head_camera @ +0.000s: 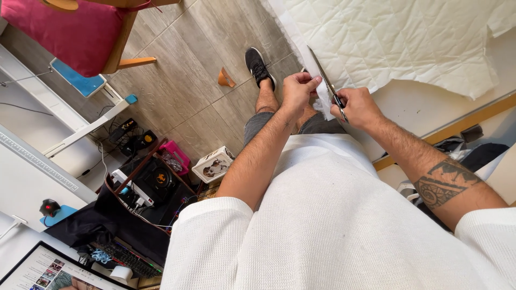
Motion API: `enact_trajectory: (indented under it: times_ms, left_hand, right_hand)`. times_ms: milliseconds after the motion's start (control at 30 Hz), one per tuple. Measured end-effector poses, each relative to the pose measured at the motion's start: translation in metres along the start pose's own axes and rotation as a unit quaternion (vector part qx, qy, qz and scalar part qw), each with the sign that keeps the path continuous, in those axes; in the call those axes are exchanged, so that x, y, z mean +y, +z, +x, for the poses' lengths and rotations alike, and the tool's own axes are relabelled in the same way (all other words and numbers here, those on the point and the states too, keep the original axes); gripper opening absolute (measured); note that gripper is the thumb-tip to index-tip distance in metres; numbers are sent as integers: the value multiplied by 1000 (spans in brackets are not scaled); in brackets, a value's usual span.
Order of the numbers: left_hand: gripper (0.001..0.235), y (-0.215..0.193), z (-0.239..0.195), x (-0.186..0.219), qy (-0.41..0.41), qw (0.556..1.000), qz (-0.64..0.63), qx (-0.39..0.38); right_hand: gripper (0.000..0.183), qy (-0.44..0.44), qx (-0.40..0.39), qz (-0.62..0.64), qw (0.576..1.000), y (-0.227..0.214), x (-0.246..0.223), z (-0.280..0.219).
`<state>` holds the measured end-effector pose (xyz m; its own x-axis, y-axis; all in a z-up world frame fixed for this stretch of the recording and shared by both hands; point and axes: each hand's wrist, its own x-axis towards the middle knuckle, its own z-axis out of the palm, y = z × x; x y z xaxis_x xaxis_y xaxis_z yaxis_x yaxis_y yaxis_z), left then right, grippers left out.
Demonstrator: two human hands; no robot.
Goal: Trimming excess quilted fabric using scissors on a workshop table.
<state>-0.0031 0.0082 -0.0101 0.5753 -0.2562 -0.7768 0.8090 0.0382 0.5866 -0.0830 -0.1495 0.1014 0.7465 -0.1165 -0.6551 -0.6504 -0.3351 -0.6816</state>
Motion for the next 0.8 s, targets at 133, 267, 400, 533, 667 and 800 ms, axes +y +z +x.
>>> enact_trajectory:
  times_ms: [133,267,400,533,667,800]
  left_hand:
    - [20,1,1,-3,-1,1000,16,0]
    - [21,1,-3,-8,4,1000,1,1]
    - [20,3,-3,-9,4,1000,2,9]
    - [19,6,-16,2,-3,1000,9,3]
    - [15,6,-18,-2,2,999,33,-2]
    - [14,5,-17,-4,1,999,32,-7]
  right_hand:
    - [19,-9,1,-2,1000,-2,-3,13]
    - [20,-18,8,-7,1000,2,2,18]
    - [17,-17,9,-8,1000,1,-1,15]
    - [20,-6,2,-8,1000,0,-2,28]
    - [20,-15,9,-20,1000,0,-12,39]
    - [18,-7,5,-17,1000,0,-14,40]
